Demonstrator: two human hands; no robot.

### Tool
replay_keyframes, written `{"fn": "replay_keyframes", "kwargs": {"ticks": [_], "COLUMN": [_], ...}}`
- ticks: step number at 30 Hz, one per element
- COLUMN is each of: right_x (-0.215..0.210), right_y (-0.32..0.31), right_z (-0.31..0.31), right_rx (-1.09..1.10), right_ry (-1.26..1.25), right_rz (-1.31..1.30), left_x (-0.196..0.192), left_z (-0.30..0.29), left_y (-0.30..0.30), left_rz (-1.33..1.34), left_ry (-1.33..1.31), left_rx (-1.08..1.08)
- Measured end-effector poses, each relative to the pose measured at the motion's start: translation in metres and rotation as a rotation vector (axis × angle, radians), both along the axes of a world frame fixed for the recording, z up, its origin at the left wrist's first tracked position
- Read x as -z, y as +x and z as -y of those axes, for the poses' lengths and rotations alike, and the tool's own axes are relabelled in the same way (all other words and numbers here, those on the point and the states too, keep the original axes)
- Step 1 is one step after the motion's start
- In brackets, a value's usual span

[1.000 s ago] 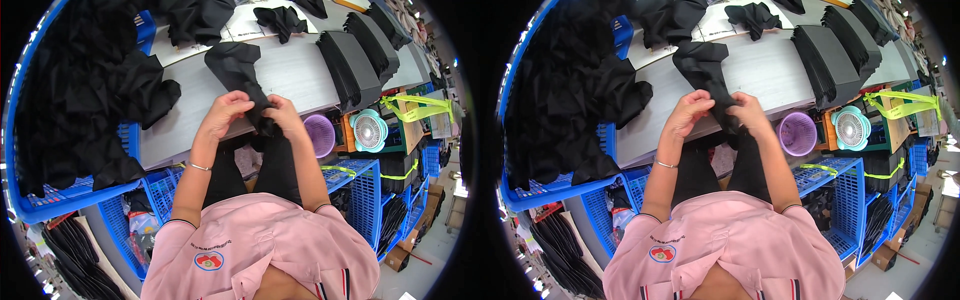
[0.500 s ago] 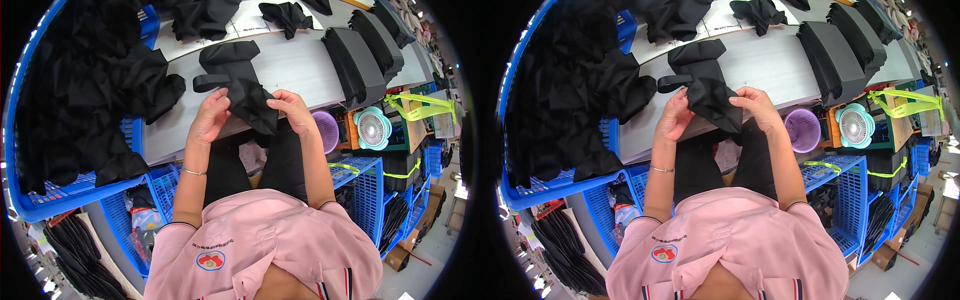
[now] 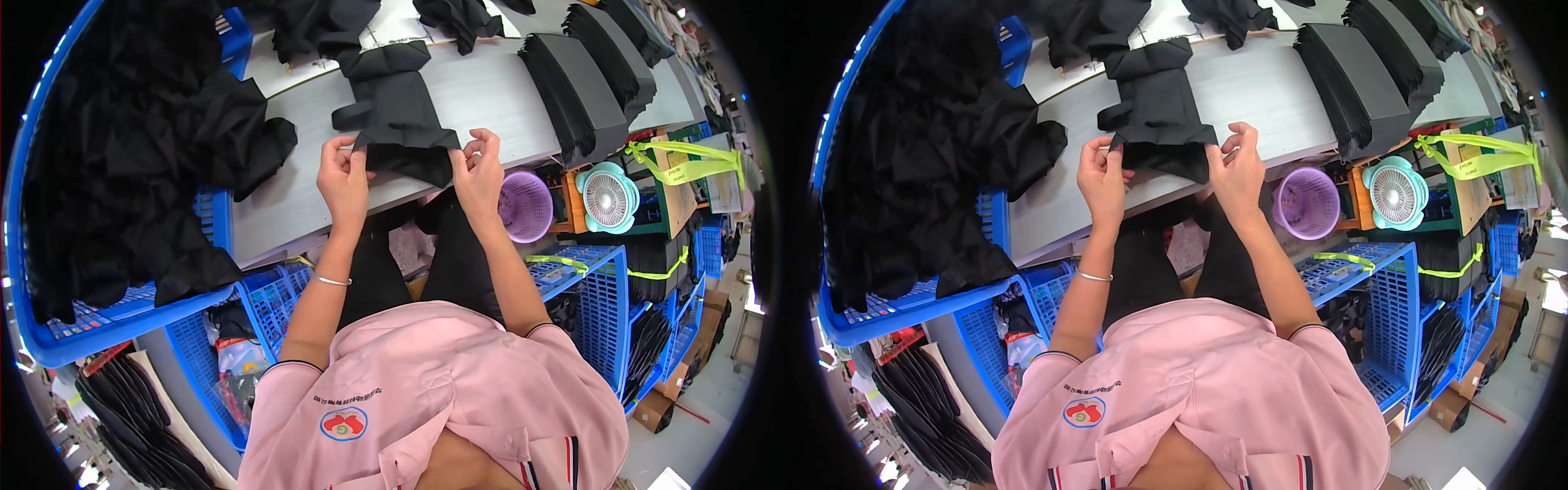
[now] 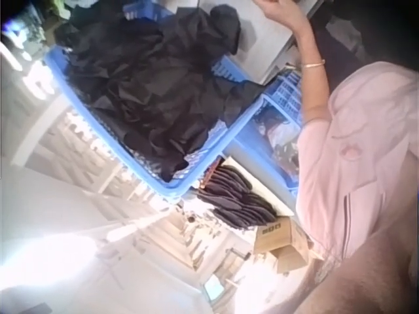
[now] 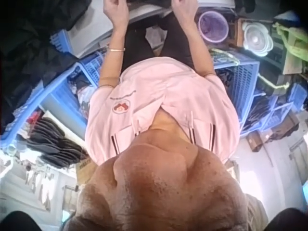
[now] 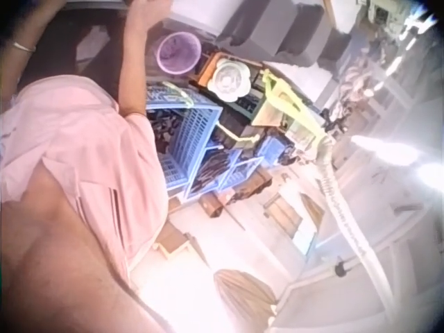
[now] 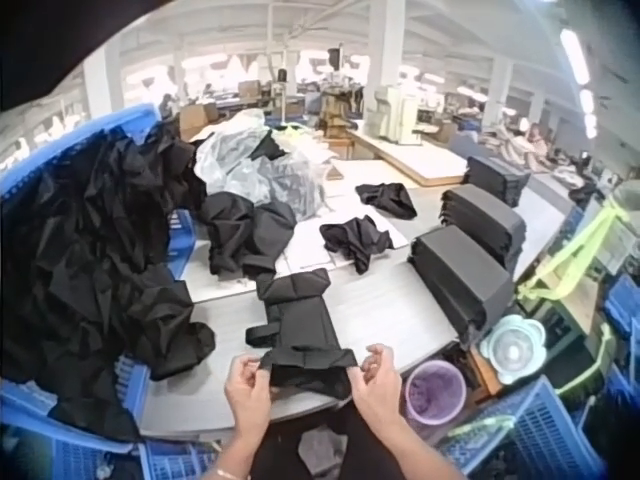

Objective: Folding and stacking black fabric components at a workshop workstation.

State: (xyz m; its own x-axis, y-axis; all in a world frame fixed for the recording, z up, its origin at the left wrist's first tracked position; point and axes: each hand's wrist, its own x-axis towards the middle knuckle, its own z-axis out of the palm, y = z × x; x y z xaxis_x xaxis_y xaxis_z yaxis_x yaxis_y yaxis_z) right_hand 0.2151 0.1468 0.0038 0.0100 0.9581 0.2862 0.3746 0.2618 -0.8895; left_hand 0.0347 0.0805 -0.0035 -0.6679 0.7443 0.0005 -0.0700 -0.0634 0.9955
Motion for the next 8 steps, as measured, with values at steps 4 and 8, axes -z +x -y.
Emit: {"fn": "replay_keyframes", "kwargs": {"ticks": [4,8], "right_x": [0.028,0.024], "right_y": [0.001,0.008], "right_z": [0.007,0.009], "right_rx": [-0.015,-0.141], "right_ry": [0.111,0.012], "right_rz": [0.227,0.224], "left_x": [0.007,0.006], "left_z": [0.002,0.007], "left_y": [0.022,0.006], "left_rz": [-0.155,-0.448], "left_ry": [0.013,-0.184], "left_rx": [0.012,0.14]}}
